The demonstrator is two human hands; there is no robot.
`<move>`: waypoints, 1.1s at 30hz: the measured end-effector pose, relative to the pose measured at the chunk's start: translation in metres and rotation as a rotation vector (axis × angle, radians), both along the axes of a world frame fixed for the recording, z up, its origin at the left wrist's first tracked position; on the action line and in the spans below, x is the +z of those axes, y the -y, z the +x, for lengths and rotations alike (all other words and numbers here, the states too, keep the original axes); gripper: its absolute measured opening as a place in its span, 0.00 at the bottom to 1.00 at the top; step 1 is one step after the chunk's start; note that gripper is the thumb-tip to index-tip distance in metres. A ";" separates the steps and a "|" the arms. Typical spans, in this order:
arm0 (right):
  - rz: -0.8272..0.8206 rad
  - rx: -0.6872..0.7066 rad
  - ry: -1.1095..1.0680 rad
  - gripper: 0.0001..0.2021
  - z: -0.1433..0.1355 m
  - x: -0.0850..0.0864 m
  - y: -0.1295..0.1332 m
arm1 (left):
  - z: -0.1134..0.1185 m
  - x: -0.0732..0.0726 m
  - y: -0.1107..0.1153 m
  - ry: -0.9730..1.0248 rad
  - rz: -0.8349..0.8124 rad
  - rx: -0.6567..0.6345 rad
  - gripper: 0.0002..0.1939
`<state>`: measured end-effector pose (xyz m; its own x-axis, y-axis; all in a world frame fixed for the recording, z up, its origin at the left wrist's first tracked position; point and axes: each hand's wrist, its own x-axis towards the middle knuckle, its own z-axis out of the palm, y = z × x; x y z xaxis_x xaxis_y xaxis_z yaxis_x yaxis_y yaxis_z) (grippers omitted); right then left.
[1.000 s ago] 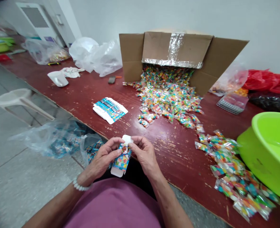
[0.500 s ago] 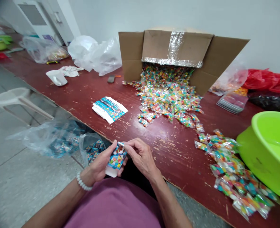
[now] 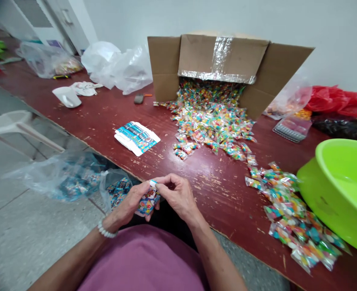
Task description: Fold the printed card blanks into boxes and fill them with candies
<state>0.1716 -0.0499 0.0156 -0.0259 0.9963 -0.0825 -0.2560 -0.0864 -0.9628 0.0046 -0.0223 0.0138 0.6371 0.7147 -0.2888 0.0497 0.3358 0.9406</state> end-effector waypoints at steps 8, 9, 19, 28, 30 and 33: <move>0.192 0.067 0.229 0.09 0.003 0.003 0.010 | -0.005 -0.013 0.002 0.025 -0.026 0.043 0.34; 0.215 0.042 0.294 0.09 0.003 0.002 0.012 | -0.004 -0.014 0.004 0.033 -0.045 0.057 0.35; 0.078 0.013 0.375 0.08 0.013 -0.002 0.002 | 0.004 -0.009 0.000 -0.036 -0.159 -0.014 0.39; 0.227 0.111 0.271 0.10 0.004 0.008 0.010 | 0.002 -0.009 0.000 -0.002 -0.158 0.101 0.41; 0.217 0.061 0.307 0.12 0.000 -0.001 0.012 | 0.006 -0.009 0.001 0.057 -0.212 0.157 0.38; 0.217 0.041 0.419 0.11 0.003 -0.016 0.001 | 0.010 -0.008 0.002 0.125 -0.274 0.201 0.32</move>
<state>0.1747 -0.0506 -0.0005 -0.0744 0.9905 0.1157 0.1578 0.1262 -0.9794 0.0147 -0.0241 0.0055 0.5342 0.7362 -0.4156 -0.1525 0.5675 0.8091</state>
